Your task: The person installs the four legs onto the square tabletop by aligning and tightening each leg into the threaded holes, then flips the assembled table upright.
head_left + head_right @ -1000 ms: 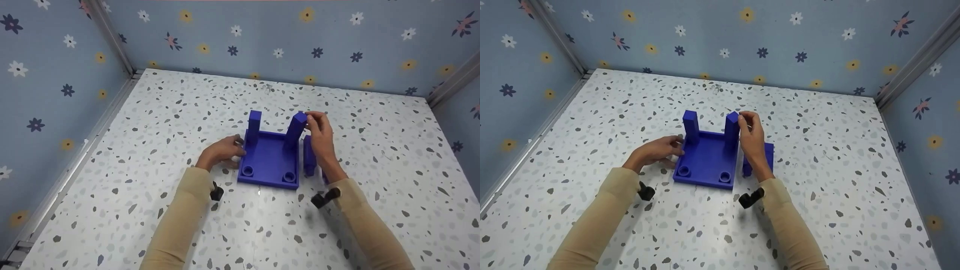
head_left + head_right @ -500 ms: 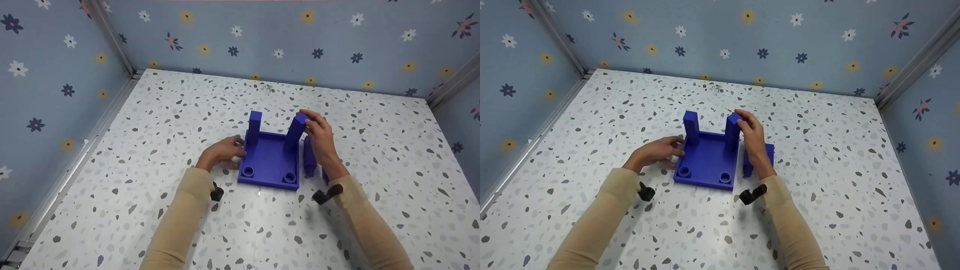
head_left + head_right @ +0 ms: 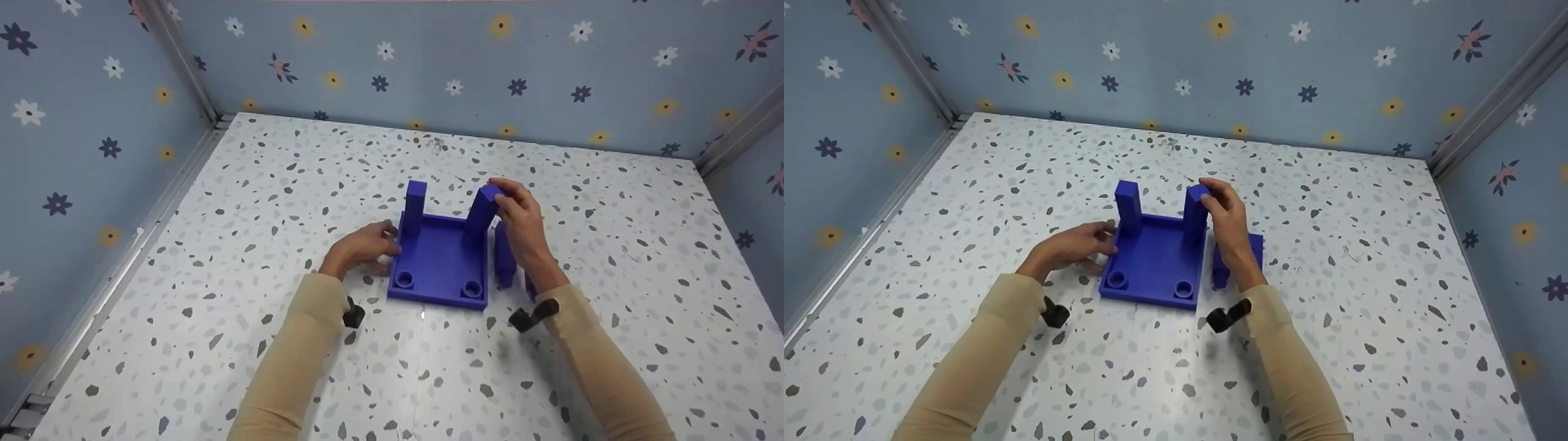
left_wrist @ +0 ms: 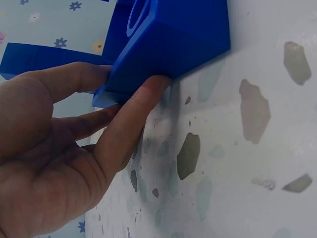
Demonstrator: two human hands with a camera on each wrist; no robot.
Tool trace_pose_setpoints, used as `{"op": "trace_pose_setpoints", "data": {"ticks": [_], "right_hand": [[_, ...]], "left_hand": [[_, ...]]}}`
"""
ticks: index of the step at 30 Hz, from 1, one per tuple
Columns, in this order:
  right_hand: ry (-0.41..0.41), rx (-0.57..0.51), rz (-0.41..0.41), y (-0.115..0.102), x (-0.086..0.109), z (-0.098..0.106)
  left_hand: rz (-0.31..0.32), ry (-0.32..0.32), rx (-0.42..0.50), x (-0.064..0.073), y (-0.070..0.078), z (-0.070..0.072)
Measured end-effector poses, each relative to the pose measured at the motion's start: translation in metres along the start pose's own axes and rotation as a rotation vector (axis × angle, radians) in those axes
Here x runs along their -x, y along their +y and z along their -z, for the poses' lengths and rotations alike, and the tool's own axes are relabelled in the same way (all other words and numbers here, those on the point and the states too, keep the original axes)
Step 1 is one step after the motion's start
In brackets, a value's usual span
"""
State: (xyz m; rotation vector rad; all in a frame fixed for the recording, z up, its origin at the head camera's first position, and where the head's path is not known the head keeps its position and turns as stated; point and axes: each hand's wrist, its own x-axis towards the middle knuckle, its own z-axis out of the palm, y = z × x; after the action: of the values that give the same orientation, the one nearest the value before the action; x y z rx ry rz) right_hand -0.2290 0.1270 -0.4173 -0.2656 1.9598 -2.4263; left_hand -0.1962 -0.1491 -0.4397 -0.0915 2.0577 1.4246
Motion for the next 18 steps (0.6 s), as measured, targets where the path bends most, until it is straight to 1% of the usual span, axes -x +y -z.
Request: {"op": "trace_pose_setpoints", "data": {"ticks": [5, 11, 18], "right_hand": [[0.022, 0.045, 0.028, 0.0020, 0.0016, 0.0015], [0.044, 0.135, 0.059, 0.0021, 0.0050, 0.0023], [0.089, 0.205, 0.061, 0.0036, 0.0055, 0.0028]], "left_hand": [[0.003, 0.008, -0.023, -0.0004, -0.0008, 0.0003], [-0.009, 0.026, -0.092, -0.0004, -0.0007, 0.0008], [0.002, 0.003, -0.006, -0.0013, -0.0006, 0.0001]]}}
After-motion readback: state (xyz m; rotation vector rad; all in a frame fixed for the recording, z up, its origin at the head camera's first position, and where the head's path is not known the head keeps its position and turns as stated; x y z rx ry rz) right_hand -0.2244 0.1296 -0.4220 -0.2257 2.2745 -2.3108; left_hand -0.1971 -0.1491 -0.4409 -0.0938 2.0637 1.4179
